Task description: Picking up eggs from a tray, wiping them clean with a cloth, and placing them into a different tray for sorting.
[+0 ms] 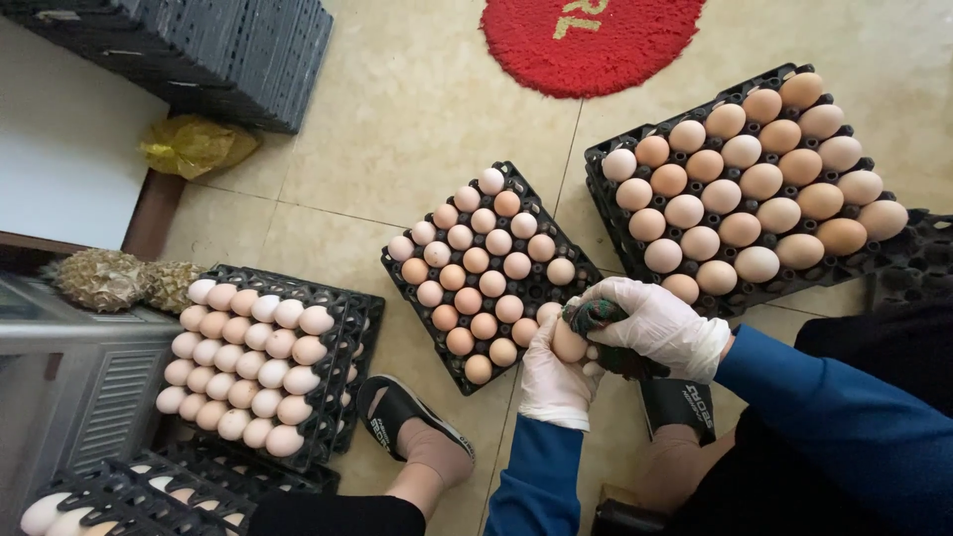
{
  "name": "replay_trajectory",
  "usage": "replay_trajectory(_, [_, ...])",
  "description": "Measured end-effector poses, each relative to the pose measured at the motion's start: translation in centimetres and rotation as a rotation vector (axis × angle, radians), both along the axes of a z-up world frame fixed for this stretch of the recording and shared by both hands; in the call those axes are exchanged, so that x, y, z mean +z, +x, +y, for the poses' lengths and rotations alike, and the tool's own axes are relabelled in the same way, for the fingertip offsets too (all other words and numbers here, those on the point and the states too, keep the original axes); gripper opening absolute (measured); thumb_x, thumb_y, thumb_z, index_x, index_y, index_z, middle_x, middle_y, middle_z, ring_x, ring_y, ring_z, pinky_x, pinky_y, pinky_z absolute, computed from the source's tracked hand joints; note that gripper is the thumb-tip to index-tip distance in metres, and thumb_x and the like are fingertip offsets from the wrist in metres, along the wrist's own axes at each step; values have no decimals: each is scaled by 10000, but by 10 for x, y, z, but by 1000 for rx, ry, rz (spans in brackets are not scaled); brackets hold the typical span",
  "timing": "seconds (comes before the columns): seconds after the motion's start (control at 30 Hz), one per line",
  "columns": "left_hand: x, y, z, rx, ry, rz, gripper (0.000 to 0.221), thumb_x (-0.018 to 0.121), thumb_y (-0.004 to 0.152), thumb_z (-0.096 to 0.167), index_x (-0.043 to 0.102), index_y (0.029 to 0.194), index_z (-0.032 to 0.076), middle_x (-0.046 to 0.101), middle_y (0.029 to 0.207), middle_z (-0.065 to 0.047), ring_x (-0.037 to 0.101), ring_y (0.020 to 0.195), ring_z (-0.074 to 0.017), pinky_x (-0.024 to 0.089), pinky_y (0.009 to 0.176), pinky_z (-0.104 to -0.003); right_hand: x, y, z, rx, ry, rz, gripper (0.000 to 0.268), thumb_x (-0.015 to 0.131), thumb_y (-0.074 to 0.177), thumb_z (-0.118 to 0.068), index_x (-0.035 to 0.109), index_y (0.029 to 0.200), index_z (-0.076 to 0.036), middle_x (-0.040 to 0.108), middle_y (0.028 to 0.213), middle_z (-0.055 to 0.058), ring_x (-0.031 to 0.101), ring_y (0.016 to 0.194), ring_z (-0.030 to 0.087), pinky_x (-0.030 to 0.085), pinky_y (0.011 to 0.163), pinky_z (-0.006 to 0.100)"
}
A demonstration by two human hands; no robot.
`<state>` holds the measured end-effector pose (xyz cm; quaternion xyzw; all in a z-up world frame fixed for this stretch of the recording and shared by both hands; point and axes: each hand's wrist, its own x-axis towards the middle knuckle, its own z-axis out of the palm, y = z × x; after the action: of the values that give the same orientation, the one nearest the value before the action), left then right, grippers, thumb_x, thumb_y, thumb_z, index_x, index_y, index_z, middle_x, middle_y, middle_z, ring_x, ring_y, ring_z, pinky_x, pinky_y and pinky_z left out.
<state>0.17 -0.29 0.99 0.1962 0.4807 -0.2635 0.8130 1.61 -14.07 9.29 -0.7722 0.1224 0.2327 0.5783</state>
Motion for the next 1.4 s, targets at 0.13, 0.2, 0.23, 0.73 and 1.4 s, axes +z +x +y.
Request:
replay_trajectory(0.13, [17, 2, -1, 0, -11, -4, 299, 673, 892, 468, 702, 984, 185, 670, 829, -136, 580, 517, -278, 299, 364, -245, 6, 0, 1, -28, 20, 13, 533, 898, 690, -136, 793, 1206, -216, 703, 1163, 80, 632, 1171, 238, 485, 1072, 387])
replay_trajectory(0.2, [25, 1, -2, 5, 12, -33, 280, 683, 902, 433, 681, 959, 159, 662, 805, -152, 579, 500, -293, 305, 353, -247, 7, -1, 1, -67, 55, 21, 525, 874, 701, -99, 788, 1213, -179, 696, 1155, 110, 630, 1166, 266, 480, 1064, 415])
replay_trajectory(0.23, [26, 1, -2, 5, 12, -34, 280, 683, 902, 433, 681, 959, 159, 662, 805, -152, 579, 500, -293, 305, 353, -247, 5, -1, -1, -68, 56, 20, 525, 874, 701, -99, 788, 1213, -179, 696, 1155, 110, 630, 1166, 266, 480, 1064, 415])
replay_trajectory(0.73, [26, 0, -2, 8, 42, 36, 281, 705, 866, 421, 655, 908, 148, 678, 801, -116, 583, 518, -268, 313, 375, -240, 3, 3, -3, 5, -13, 2, 505, 879, 709, -140, 787, 1201, -208, 703, 1158, 83, 646, 1165, 257, 500, 1059, 410])
replay_trajectory(1.4, [22, 0, -6, 39, 38, 74, 309, 726, 846, 399, 623, 934, 121, 642, 806, -138, 575, 544, -296, 341, 404, -263, -15, 3, -7, 74, -81, -59, 517, 869, 703, -156, 769, 1207, -209, 721, 1202, 36, 635, 1213, 258, 483, 1094, 419])
